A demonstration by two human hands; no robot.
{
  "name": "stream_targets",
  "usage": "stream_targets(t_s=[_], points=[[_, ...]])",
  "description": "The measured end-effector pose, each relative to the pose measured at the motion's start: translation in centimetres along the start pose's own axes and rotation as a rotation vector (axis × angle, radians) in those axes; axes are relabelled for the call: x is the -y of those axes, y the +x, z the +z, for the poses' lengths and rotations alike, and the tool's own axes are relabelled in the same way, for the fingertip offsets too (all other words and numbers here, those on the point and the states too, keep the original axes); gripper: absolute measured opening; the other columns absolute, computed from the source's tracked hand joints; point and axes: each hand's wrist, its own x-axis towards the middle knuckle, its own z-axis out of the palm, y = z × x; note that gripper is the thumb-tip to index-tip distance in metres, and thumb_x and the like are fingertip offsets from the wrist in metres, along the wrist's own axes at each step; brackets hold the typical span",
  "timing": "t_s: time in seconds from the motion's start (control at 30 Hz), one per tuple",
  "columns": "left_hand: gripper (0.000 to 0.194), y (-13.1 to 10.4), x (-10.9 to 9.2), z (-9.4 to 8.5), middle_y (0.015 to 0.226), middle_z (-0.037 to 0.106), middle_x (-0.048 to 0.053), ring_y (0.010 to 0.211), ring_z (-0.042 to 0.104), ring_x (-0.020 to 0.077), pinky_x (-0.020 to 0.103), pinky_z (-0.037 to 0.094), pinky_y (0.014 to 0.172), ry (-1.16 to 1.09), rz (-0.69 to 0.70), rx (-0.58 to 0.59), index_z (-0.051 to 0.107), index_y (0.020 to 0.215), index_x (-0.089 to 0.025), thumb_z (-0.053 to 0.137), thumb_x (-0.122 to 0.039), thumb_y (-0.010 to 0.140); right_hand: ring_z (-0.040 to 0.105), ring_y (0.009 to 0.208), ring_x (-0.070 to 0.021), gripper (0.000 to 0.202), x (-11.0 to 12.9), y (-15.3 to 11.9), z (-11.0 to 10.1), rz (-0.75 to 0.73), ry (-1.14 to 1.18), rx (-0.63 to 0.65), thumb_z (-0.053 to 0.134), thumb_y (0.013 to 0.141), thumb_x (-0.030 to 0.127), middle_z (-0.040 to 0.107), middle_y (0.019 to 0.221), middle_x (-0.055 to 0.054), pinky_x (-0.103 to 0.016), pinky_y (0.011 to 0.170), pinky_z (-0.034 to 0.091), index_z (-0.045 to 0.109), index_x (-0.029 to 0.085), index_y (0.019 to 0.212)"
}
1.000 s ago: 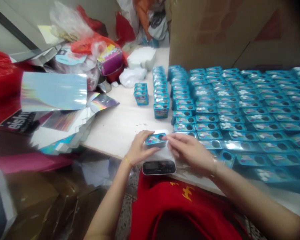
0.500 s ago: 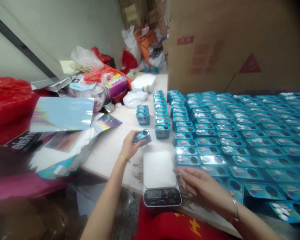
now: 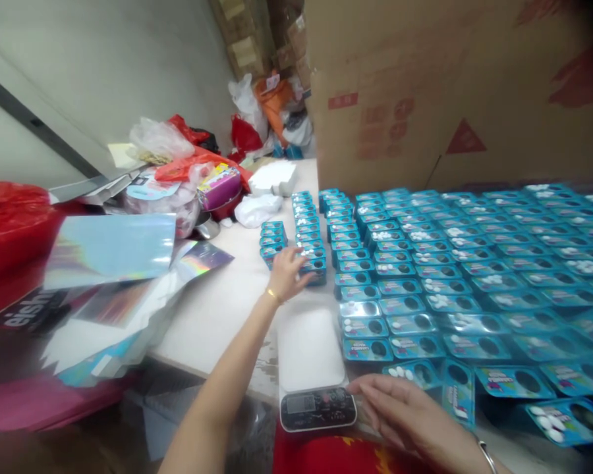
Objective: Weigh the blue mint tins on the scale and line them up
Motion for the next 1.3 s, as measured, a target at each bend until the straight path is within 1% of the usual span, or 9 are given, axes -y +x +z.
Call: stream_targets(t_s=[0.1,0.2,0.43,0.6,0.7,0.8,0.97,1.1,1.3], points=[[0.022,0.6,-2.8,1.5,0.132,0.046,0.013,0.125,0.038,0.0319,0.049,0.031,0.098,0.113,0.018,0.126,0.060,0.100,-0.021,0.062,-0.035,0.082,0.036,0.041,-0.0094,0.037,-0.1,-0.1,0.5,-0.012,0.012,0.029,0.064,0.073,0.059,0.052,0.055,0.000,-0.025,0.043,0.028,0.071,0.024,0.085],[0.008,0.7,-4.1,1.1,0.131,0.048,0.011,0.124,0.039,0.0306,0.050,0.030,0.097,0.176,-0.033,0.166,0.060,0.090,-0.020,0.053,-0.023,0.087,0.033,0.042,-0.0071,0.037,0.0,-0.9,0.5,0.012,0.034,0.025,0.064,0.075,0.056,0.053,0.058,0.001,-0.022,0.042,0.021,0.069,0.022,0.089],[0.014,-3.3,-7.6,-7.6,0.097,0.056,0.008,0.085,0.054,0.0203,0.033,0.043,0.073,0.054,0.030,0.300,0.056,0.084,-0.019,0.048,-0.029,0.090,0.038,0.047,-0.0045,0.036,-0.4,-3.1,-0.8,0.058,0.067,-0.016,0.062,0.080,0.047,0.057,0.068,-0.001,-0.021,0.044,0.018,0.065,0.013,0.093],[0.009,-6.4,-11.0,-9.0,0.087,0.058,0.006,0.078,0.055,0.0212,0.033,0.045,0.069,0.020,-0.001,0.488,0.052,0.087,-0.019,0.055,-0.027,0.086,0.035,0.047,-0.0033,0.036,-2.2,-3.3,-1.0,0.093,0.069,-0.014,0.064,0.079,0.049,0.054,0.067,0.000,-0.020,0.043,0.016,0.063,0.013,0.087],[0.020,-7.4,-11.4,-8.3,0.093,0.060,0.007,0.085,0.057,0.0235,0.037,0.047,0.075,-0.046,-0.055,0.424,0.051,0.096,-0.019,0.061,-0.031,0.084,0.036,0.049,-0.0036,0.031,-2.8,-3.4,-1.0,0.090,0.108,-0.018,0.065,0.080,0.042,0.056,0.071,-0.001,-0.019,0.045,0.019,0.062,0.014,0.094],[0.044,-8.5,-10.7,-8.5,0.114,0.058,0.011,0.104,0.055,0.0265,0.042,0.045,0.090,-0.186,-0.108,0.244,0.048,0.115,-0.019,0.066,-0.039,0.080,0.038,0.050,-0.0042,0.029,-2.9,-3.6,-1.0,0.075,0.127,-0.019,0.066,0.080,0.036,0.057,0.071,0.000,-0.019,0.047,0.023,0.061,0.014,0.098],[0.025,-12.0,-8.9,-9.7,0.100,0.064,0.008,0.093,0.061,0.0198,0.036,0.048,0.086,-0.324,-0.453,-0.094,0.056,0.105,-0.018,0.053,-0.037,0.089,0.033,0.047,-0.0043,0.036,-3.0,-4.0,-1.4,0.080,0.017,0.007,0.064,0.079,0.046,0.055,0.067,0.000,-0.021,0.044,0.018,0.060,0.014,0.096],[0.023,-15.4,-8.2,-9.8,0.092,0.066,0.005,0.086,0.061,0.0175,0.033,0.049,0.083,-0.352,-0.641,-0.143,0.060,0.096,-0.017,0.055,-0.038,0.088,0.036,0.049,-0.0059,0.044,-2.2,-4.4,-1.5,0.123,-0.152,0.012,0.065,0.078,0.050,0.053,0.062,0.002,-0.021,0.047,0.021,0.058,0.016,0.105],[0.025,-18.1,-8.3,-9.0,0.092,0.065,0.005,0.086,0.061,0.0172,0.032,0.049,0.083,-0.400,-0.739,-0.135,0.061,0.095,-0.017,0.056,-0.039,0.086,0.041,0.049,-0.0096,0.045,2.6,-4.2,-0.3,0.103,-0.423,-0.004,0.064,0.074,0.056,0.054,0.056,0.001,-0.024,0.047,0.027,0.060,0.017,0.095]])
